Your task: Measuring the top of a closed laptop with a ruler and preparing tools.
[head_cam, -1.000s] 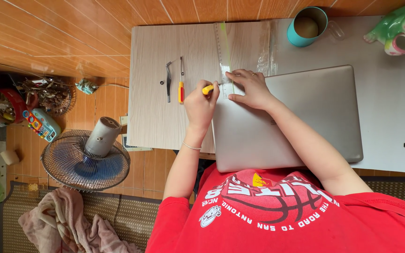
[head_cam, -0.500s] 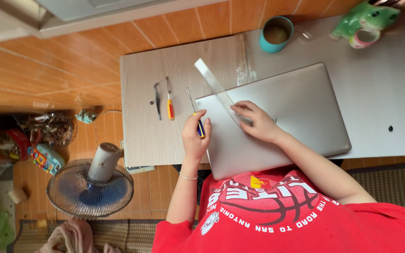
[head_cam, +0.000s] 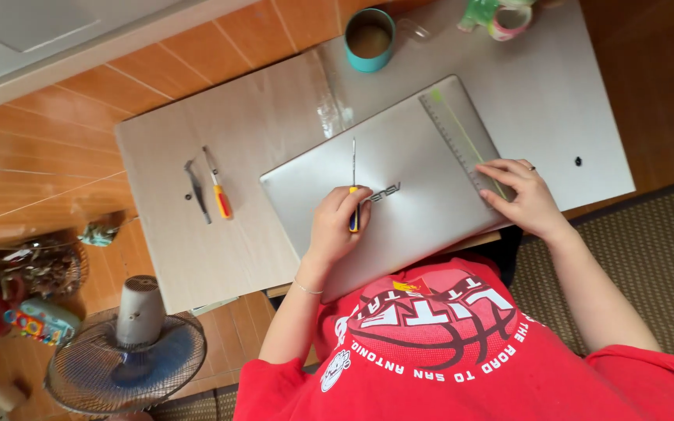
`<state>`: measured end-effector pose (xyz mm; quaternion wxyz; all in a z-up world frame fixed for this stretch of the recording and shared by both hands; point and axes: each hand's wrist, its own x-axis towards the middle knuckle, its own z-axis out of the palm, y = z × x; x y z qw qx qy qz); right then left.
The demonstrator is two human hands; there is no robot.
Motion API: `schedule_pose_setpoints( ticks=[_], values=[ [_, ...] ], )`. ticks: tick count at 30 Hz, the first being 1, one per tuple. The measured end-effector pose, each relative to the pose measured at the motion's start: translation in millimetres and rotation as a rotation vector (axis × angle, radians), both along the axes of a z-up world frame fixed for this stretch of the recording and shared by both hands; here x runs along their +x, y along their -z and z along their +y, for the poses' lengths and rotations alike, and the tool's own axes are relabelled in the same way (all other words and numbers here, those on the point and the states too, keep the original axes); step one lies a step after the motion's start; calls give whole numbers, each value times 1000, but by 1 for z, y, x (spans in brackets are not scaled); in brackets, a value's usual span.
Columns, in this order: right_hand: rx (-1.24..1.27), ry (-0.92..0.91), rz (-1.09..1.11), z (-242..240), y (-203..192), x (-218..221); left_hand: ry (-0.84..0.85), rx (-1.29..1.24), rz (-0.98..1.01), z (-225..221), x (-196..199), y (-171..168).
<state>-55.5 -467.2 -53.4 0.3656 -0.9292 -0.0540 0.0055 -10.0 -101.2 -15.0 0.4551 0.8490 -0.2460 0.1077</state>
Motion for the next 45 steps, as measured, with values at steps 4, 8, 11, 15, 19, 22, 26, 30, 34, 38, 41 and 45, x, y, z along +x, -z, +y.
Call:
schedule_pose_setpoints(
  ticks=[4,8,11,15,19,22,26,30,34,38,41,45],
  values=[
    [-119,-107,-76,-2,-8,8,68,66,-3,-16,-3,-2],
    [-225,-143,-146,-6,-12,9,-24,123,-111,2,-28,5],
    [-220,-53,-162,-18,4,0,-412,183,19,40,-60,24],
    [-288,-165,-61,-23,14,-10,-582,27,224,54,-95,54],
    [-275,-190,-70,-26,35,-18,-511,-5,266,47,-96,55],
    [-285,-157,-111,-28,45,-22,-449,23,256,55,-81,50],
    [-259,-86,-122,-7,39,-25,-409,35,291,76,-53,54],
    [-246,-18,-138,19,35,-23,-375,25,305,96,-23,54],
    [-263,7,-156,35,36,-17,-332,38,298,112,0,57],
    [-240,15,-142,51,30,-8,-318,43,295,124,19,58],
    [-226,30,-142,55,36,-4,-287,55,269,126,30,55],
    [-224,14,-99,52,36,-1,-309,178,161,115,33,48]
  ],
)
